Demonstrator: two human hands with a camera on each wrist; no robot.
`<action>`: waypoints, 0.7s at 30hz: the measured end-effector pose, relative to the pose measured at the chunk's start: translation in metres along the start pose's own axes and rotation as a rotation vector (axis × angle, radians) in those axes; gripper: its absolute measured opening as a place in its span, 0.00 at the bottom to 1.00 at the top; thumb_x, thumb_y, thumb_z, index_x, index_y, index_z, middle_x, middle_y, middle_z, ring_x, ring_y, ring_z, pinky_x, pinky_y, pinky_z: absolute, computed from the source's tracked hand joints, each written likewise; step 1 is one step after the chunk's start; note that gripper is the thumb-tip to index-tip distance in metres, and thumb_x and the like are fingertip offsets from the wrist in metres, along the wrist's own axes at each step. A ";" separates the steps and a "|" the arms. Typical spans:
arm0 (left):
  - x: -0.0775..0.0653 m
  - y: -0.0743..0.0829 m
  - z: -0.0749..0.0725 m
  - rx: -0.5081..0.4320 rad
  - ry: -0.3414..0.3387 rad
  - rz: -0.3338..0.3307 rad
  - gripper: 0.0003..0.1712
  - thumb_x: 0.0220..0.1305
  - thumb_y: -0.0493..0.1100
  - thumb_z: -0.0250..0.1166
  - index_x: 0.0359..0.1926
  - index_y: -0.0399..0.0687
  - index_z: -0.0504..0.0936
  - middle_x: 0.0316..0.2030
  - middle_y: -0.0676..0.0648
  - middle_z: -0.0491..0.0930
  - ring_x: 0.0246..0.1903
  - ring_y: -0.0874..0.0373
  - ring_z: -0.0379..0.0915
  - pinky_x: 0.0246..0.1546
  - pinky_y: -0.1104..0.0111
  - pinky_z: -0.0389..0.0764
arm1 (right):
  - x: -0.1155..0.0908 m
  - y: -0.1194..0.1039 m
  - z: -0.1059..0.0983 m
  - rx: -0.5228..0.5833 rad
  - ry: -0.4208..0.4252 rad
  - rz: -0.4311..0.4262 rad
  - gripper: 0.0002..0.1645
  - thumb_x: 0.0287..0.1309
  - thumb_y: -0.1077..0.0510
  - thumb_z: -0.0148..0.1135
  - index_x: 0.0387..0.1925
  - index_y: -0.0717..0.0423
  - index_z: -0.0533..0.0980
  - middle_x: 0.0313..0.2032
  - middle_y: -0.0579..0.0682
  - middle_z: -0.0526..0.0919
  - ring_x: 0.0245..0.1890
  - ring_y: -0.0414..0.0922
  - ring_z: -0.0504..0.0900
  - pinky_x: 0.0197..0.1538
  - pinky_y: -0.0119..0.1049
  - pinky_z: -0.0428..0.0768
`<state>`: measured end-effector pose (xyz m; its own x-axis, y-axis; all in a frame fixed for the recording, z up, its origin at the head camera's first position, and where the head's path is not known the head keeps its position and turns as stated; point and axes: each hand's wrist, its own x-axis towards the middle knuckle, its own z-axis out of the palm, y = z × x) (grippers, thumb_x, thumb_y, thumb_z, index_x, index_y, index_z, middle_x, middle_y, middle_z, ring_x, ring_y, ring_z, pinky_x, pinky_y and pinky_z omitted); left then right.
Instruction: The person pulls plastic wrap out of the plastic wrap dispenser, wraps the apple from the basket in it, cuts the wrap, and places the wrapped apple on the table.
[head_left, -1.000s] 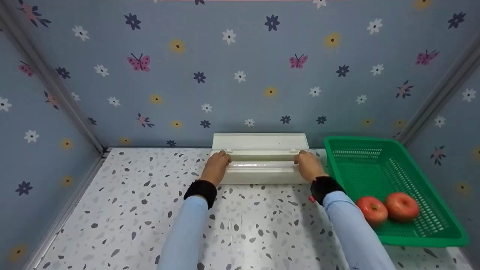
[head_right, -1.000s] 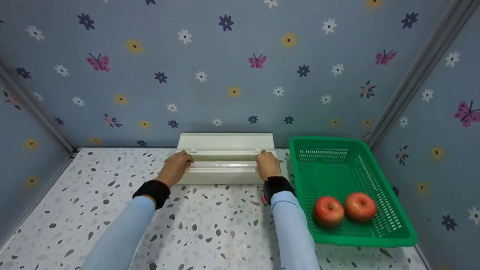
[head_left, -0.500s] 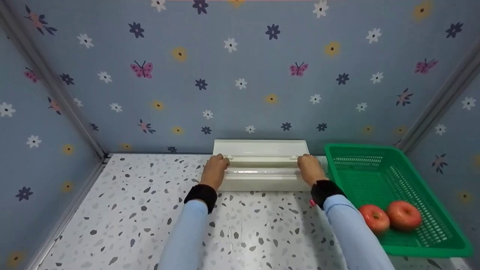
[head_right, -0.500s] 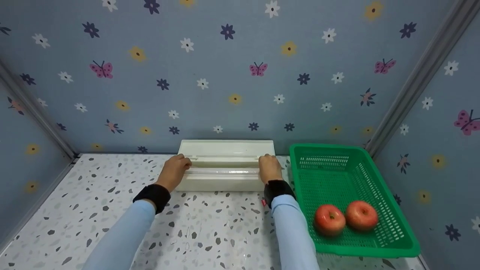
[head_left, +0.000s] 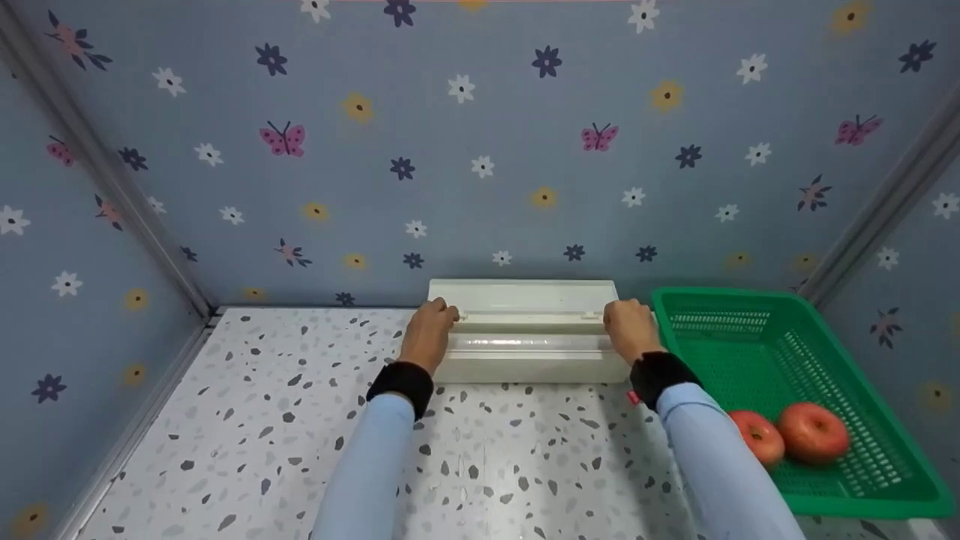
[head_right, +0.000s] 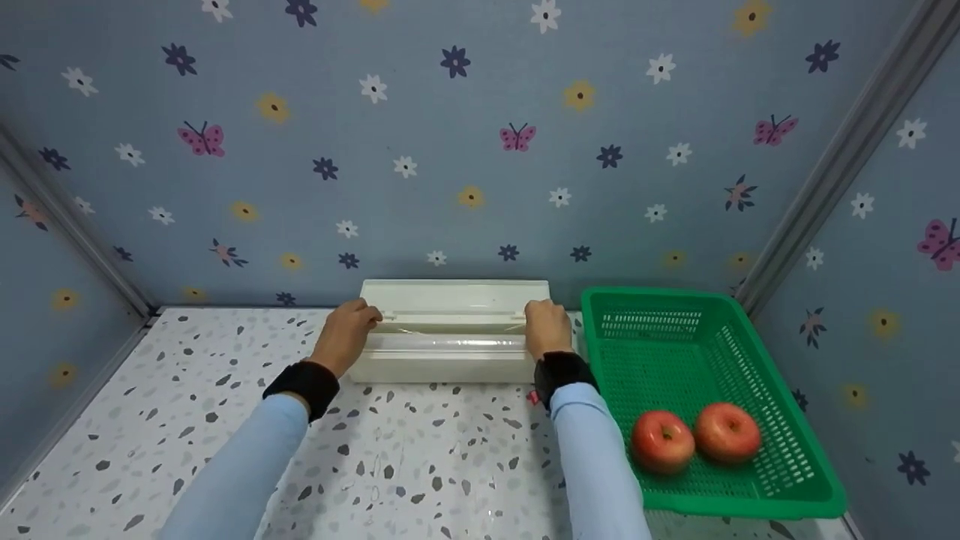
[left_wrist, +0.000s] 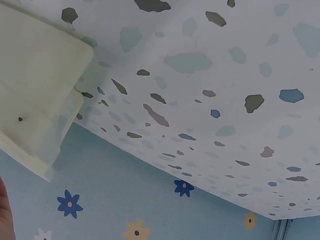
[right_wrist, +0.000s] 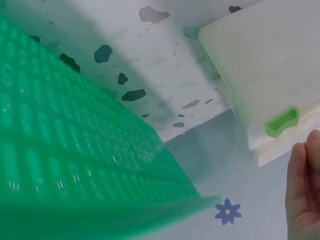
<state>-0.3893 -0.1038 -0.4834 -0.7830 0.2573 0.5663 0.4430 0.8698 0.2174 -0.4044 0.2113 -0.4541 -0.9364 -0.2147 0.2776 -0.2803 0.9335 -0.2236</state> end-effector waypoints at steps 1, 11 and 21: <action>0.001 0.000 -0.001 -0.006 0.000 -0.002 0.10 0.51 0.25 0.59 0.31 0.41 0.81 0.27 0.44 0.74 0.30 0.50 0.73 0.33 0.66 0.77 | 0.000 0.000 -0.001 0.004 0.004 -0.006 0.08 0.52 0.71 0.56 0.20 0.64 0.77 0.23 0.59 0.82 0.25 0.55 0.80 0.28 0.46 0.78; 0.010 0.001 -0.011 -0.060 -0.047 -0.036 0.10 0.53 0.25 0.56 0.33 0.39 0.81 0.28 0.41 0.74 0.31 0.49 0.73 0.36 0.63 0.77 | 0.001 0.000 -0.012 0.056 -0.002 -0.004 0.09 0.56 0.70 0.53 0.27 0.66 0.79 0.27 0.61 0.82 0.27 0.54 0.79 0.29 0.44 0.77; 0.016 0.003 -0.021 -0.067 -0.040 -0.058 0.08 0.57 0.29 0.58 0.35 0.38 0.83 0.28 0.41 0.76 0.31 0.49 0.75 0.36 0.63 0.79 | 0.001 -0.002 -0.022 0.057 0.031 -0.055 0.13 0.57 0.72 0.48 0.21 0.65 0.75 0.18 0.56 0.74 0.19 0.46 0.69 0.24 0.36 0.66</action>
<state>-0.3909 -0.1058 -0.4574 -0.8244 0.2254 0.5192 0.4237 0.8541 0.3018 -0.3997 0.2152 -0.4332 -0.9126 -0.2555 0.3193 -0.3436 0.9025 -0.2599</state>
